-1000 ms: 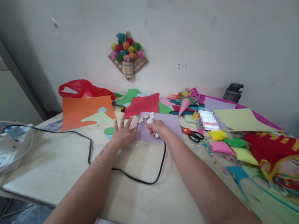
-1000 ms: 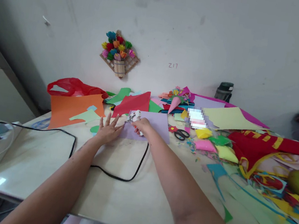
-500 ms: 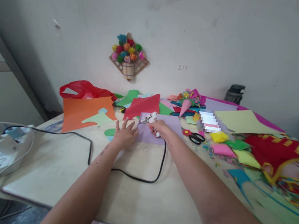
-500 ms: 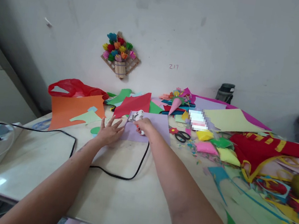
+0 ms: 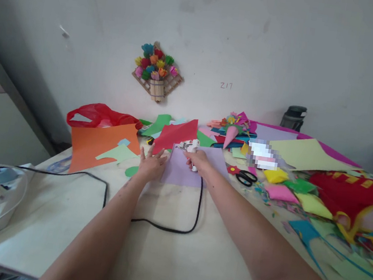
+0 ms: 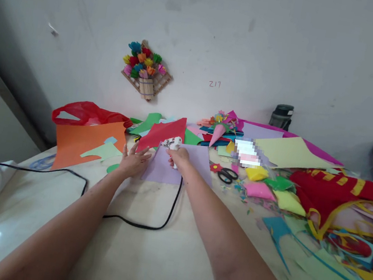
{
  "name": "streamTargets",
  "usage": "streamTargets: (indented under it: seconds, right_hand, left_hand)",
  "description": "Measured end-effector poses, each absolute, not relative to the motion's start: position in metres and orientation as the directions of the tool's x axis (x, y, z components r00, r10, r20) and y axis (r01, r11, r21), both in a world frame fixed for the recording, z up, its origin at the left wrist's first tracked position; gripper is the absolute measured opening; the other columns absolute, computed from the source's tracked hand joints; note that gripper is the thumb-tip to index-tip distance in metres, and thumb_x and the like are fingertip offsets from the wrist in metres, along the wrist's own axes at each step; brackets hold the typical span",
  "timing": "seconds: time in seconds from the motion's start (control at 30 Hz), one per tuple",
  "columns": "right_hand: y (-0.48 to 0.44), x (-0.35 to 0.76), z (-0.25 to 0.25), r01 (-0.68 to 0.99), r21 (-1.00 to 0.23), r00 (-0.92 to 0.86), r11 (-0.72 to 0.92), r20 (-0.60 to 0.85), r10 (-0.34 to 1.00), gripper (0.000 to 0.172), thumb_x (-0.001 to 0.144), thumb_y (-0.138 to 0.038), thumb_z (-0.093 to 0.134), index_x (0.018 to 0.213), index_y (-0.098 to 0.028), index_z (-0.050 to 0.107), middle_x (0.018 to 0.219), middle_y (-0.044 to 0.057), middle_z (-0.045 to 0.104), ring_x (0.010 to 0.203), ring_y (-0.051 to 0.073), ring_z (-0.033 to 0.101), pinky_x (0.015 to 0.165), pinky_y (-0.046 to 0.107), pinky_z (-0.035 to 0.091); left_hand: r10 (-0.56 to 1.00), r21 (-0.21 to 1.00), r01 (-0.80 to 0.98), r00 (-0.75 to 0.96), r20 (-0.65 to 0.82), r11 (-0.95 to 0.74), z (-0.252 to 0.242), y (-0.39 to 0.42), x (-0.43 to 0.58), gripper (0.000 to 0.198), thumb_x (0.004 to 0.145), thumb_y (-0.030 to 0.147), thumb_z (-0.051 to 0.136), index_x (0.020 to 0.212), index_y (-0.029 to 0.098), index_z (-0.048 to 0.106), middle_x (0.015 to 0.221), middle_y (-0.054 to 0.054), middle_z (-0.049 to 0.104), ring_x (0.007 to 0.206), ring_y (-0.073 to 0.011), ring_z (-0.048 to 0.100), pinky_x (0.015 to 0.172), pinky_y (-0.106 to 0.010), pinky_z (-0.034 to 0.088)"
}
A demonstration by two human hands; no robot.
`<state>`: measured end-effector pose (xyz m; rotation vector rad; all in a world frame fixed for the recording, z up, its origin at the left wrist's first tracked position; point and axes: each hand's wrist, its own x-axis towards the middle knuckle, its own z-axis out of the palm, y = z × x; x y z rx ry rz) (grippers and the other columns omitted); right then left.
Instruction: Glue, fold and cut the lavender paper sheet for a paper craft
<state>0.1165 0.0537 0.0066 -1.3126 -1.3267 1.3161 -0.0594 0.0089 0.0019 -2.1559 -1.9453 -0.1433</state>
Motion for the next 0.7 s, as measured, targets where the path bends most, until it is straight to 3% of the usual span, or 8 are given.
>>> streamTargets:
  seconds: [0.27,0.7]
  right_hand:
    - [0.0564,0.118,0.0027,0.065,-0.992,-0.095,-0.106,-0.112,0.989,0.013,0.074,-0.02,0.055,0.065,-0.013,0.049,0.04,-0.004,0.048,0.027,0.007,0.039,0.03,0.019,0.033]
    - [0.0507,0.1187,0.0114,0.101,-0.986,-0.138,-0.135,-0.148,0.979,0.016,0.075,-0.021,0.055,0.063,-0.013,0.049,0.037,-0.004,0.047,0.026,0.007,0.037,0.03,0.019,0.031]
  left_hand:
    - [0.96,-0.148,0.985,0.127,0.251,-0.092,-0.0063,0.0212,-0.0567,0.043,0.084,0.037,0.025,0.12,0.037,0.047,0.139,0.006,0.028,0.131,-0.0271,-0.005,0.097,-0.059,-0.007]
    - [0.933,-0.173,0.977,0.176,0.314,-0.126,0.0001,0.0155,-0.0523,0.044,0.084,0.043,0.022,0.111,0.035,0.056,0.14,0.004,0.027,0.131,-0.026,-0.002,0.1,-0.055,-0.005]
